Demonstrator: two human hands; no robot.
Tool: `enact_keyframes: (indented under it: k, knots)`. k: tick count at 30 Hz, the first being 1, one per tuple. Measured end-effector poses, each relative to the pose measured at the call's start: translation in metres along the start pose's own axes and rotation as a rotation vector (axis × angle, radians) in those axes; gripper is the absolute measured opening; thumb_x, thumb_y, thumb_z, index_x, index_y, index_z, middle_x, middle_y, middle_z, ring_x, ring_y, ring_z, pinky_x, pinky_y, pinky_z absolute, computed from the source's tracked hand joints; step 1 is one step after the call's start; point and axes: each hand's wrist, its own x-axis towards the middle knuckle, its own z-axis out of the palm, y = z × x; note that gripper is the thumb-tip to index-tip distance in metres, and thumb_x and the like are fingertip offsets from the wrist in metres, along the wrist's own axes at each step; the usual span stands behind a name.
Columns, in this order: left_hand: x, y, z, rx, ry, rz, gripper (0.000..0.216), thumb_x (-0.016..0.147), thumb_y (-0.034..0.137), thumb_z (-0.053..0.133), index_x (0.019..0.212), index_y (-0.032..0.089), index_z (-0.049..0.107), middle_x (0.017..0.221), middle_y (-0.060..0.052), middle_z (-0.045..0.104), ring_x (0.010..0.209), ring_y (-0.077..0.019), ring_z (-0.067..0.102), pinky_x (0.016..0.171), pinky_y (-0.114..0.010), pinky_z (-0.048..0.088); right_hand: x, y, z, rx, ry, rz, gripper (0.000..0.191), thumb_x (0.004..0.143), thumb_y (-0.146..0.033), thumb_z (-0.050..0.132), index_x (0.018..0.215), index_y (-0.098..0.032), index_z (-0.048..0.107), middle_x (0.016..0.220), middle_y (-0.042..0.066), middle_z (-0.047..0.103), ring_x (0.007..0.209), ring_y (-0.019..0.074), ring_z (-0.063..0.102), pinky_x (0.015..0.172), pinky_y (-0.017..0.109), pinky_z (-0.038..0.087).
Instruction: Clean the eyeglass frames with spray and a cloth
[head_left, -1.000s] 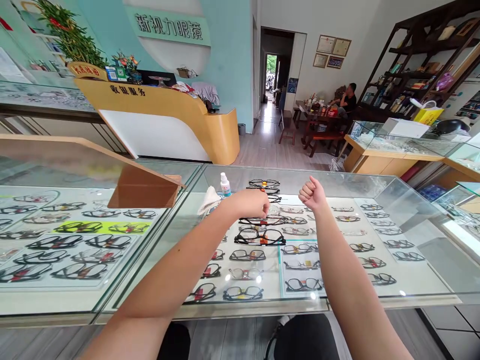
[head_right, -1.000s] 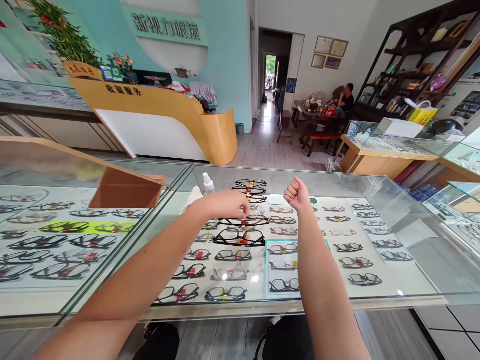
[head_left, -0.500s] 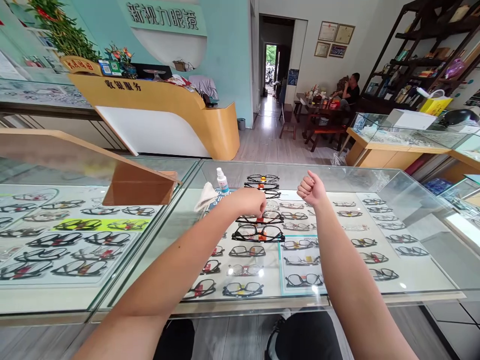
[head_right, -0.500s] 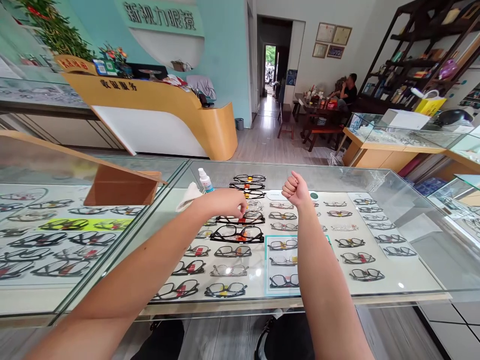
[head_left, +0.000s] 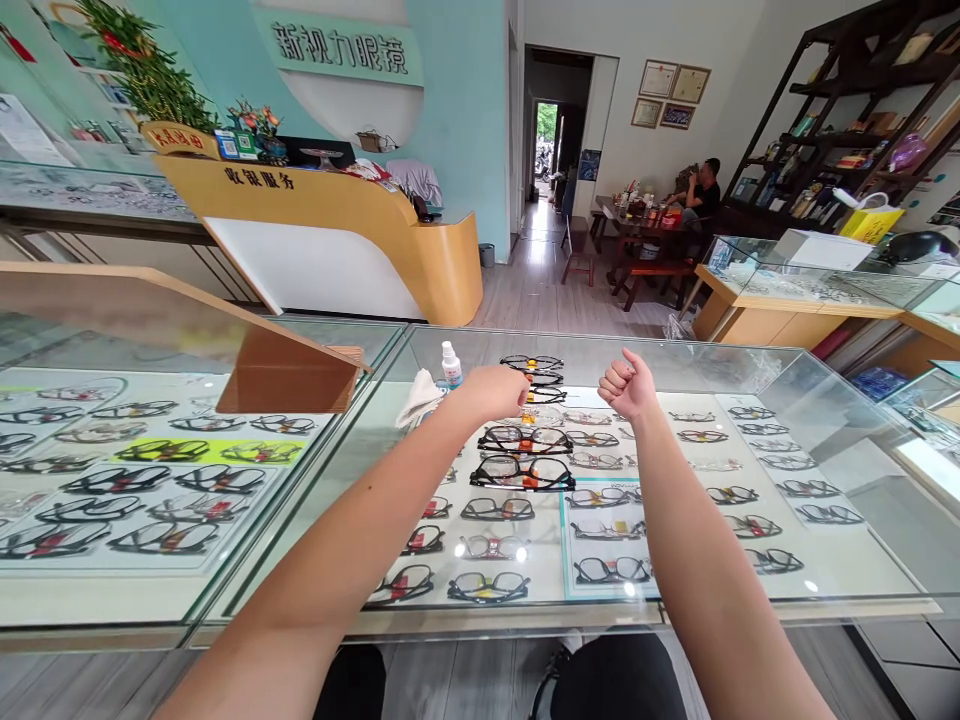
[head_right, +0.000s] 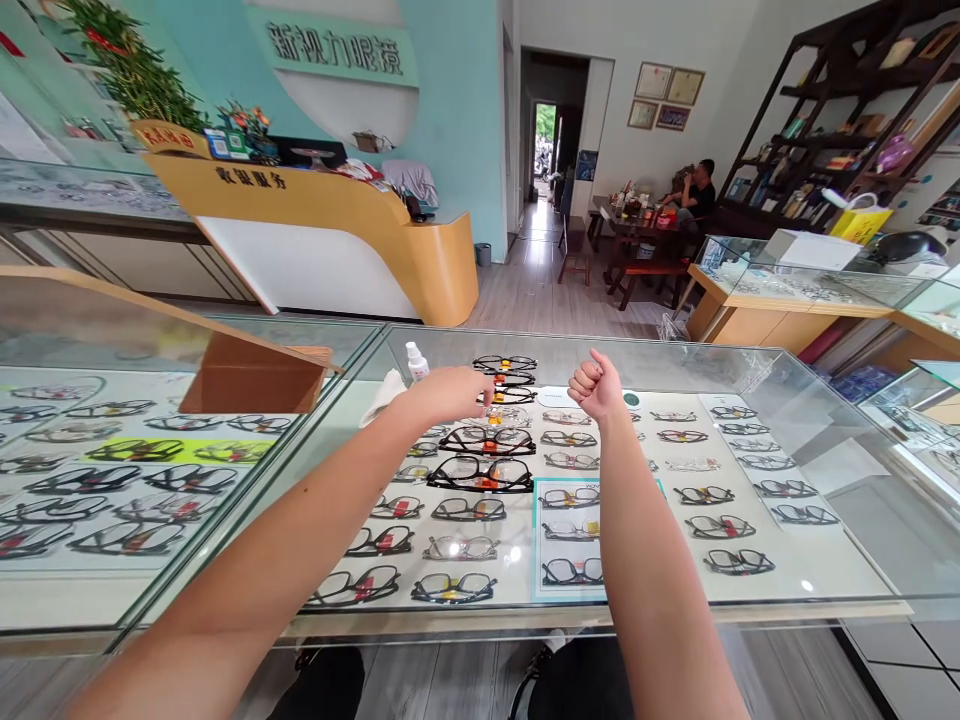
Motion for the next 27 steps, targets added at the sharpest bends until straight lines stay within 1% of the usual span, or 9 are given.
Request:
enact_keyframes:
  k: [2, 5, 8, 12, 14, 18, 21, 25, 27]
  knots:
    - [0.004, 0.001, 0.003, -0.013, 0.005, 0.018, 0.023, 0.09, 0.024, 0.074, 0.11, 0.027, 0.085, 0.122, -0.009, 0.083, 0.114, -0.0279, 0.075, 0.085, -0.031, 0.052, 0.002, 0.0, -0.001, 0.003, 0.029, 0.007, 0.067, 0.105, -0.046, 0.059, 0.068, -0.027, 0.007, 0.053, -0.008, 0.009, 0.051, 0.0129, 0.007, 0.043, 0.029, 0.018]
    - [0.007, 0.003, 0.007, -0.021, 0.014, 0.029, 0.02, 0.09, 0.024, 0.075, 0.106, 0.026, 0.086, 0.119, -0.009, 0.084, 0.113, -0.0291, 0.075, 0.086, -0.031, 0.052, 0.004, 0.0, -0.003, 0.006, 0.048, 0.023, 0.067, 0.11, -0.047, 0.055, 0.068, -0.027, 0.006, 0.052, -0.008, 0.008, 0.052, 0.013, 0.005, 0.044, 0.03, 0.015]
    - [0.009, 0.004, 0.01, -0.032, 0.008, 0.032, 0.016, 0.089, 0.024, 0.076, 0.101, 0.025, 0.087, 0.114, -0.01, 0.085, 0.108, -0.0292, 0.076, 0.083, -0.031, 0.051, 0.006, 0.0, -0.004, 0.028, 0.084, 0.02, 0.069, 0.112, -0.056, 0.052, 0.068, -0.027, 0.006, 0.052, -0.009, 0.008, 0.052, 0.0126, 0.003, 0.043, 0.029, 0.014]
    - [0.012, 0.001, 0.013, -0.051, 0.034, 0.054, 0.014, 0.088, 0.022, 0.076, 0.095, 0.025, 0.088, 0.109, -0.009, 0.086, 0.103, -0.0279, 0.075, 0.08, -0.031, 0.048, 0.006, 0.0, -0.004, 0.083, 0.12, -0.023, 0.069, 0.112, -0.067, 0.044, 0.068, -0.027, 0.008, 0.052, -0.009, 0.01, 0.051, 0.0126, 0.003, 0.042, 0.03, 0.015]
    - [0.013, 0.0, 0.014, -0.056, 0.048, 0.063, 0.014, 0.088, 0.022, 0.076, 0.093, 0.025, 0.088, 0.108, -0.009, 0.086, 0.101, -0.0277, 0.075, 0.078, -0.031, 0.047, 0.006, 0.001, -0.003, 0.092, 0.12, -0.025, 0.069, 0.112, -0.069, 0.04, 0.068, -0.027, 0.008, 0.05, -0.008, 0.011, 0.05, 0.0126, 0.004, 0.042, 0.03, 0.015]
    - [0.012, 0.0, 0.014, -0.083, 0.064, 0.068, 0.014, 0.086, 0.022, 0.076, 0.093, 0.025, 0.089, 0.104, -0.008, 0.086, 0.097, -0.0269, 0.075, 0.074, -0.031, 0.044, 0.006, 0.002, -0.001, 0.085, 0.114, -0.041, 0.07, 0.112, -0.072, 0.038, 0.066, -0.027, 0.009, 0.048, -0.008, 0.012, 0.048, 0.0122, 0.005, 0.042, 0.03, 0.016]
    - [0.009, 0.002, 0.012, -0.108, 0.111, 0.057, 0.013, 0.084, 0.021, 0.078, 0.09, 0.026, 0.088, 0.101, -0.008, 0.086, 0.093, -0.0265, 0.074, 0.072, -0.03, 0.042, 0.007, 0.004, -0.002, 0.059, 0.106, -0.042, 0.072, 0.111, -0.074, 0.037, 0.065, -0.027, 0.009, 0.047, -0.008, 0.013, 0.047, 0.0121, 0.007, 0.042, 0.029, 0.016]
    - [0.002, 0.004, 0.006, -0.152, 0.15, 0.059, 0.013, 0.083, 0.019, 0.076, 0.081, 0.027, 0.086, 0.095, -0.006, 0.085, 0.084, -0.0246, 0.071, 0.067, -0.032, 0.037, 0.009, 0.008, -0.004, 0.02, 0.066, -0.039, 0.074, 0.111, -0.074, 0.038, 0.062, -0.027, 0.009, 0.046, -0.007, 0.013, 0.047, 0.0117, 0.007, 0.042, 0.028, 0.015]
    - [-0.004, 0.005, 0.001, -0.19, 0.194, 0.062, 0.013, 0.083, 0.019, 0.075, 0.078, 0.027, 0.084, 0.09, -0.005, 0.083, 0.077, -0.023, 0.068, 0.065, -0.032, 0.034, 0.01, 0.009, -0.006, 0.011, 0.055, -0.049, 0.075, 0.11, -0.076, 0.04, 0.062, -0.027, 0.01, 0.047, -0.007, 0.013, 0.047, 0.0116, 0.007, 0.043, 0.028, 0.015]
